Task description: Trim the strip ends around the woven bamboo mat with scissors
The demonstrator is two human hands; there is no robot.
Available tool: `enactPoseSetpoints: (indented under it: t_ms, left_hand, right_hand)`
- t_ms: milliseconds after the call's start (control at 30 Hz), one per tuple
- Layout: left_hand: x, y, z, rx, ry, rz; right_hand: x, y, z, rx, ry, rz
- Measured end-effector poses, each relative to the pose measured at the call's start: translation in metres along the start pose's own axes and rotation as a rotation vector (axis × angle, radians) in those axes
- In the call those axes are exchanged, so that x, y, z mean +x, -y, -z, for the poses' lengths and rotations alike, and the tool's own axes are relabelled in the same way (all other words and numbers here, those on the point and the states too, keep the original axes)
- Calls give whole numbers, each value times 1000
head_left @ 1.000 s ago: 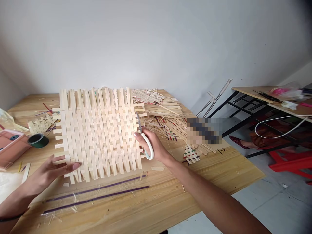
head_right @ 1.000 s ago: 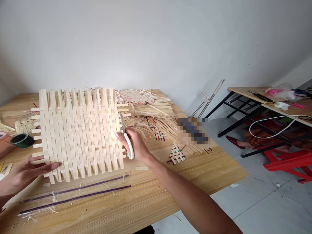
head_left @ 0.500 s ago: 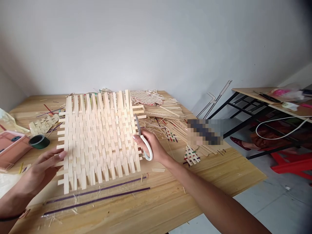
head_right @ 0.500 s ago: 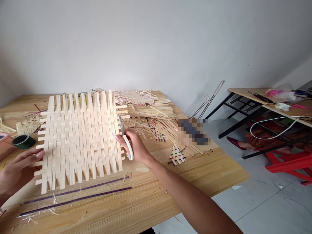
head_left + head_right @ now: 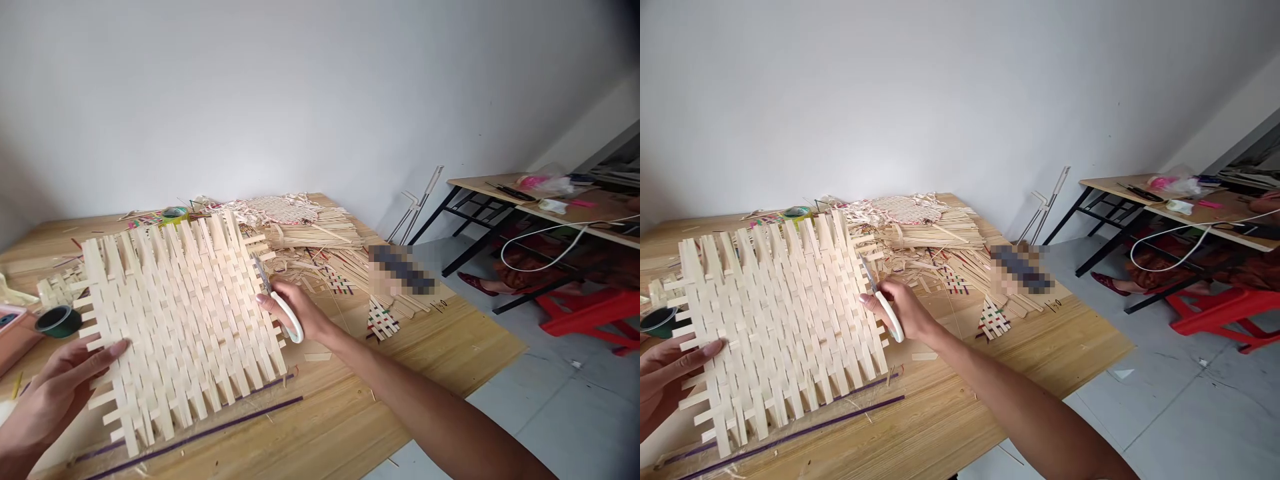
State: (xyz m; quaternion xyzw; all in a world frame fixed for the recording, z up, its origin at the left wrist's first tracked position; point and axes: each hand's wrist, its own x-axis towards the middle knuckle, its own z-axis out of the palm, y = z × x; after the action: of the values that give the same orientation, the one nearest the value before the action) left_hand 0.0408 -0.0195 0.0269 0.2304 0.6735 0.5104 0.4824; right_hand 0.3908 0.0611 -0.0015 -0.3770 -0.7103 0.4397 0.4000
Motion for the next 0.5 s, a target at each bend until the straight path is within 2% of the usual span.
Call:
enactPoseSetpoints:
  t_ms: [233,400,500]
  left_hand:
    - [5,5,9,156,96,-34]
    - [10,10,14,169,104,-39]
    - [10,10,13,205,125,-138]
  right_hand:
    - [1,-4,2,42,23,-20]
    - [2,-4,3,37,33,-4]
    - [3,-4,3,13,31,6]
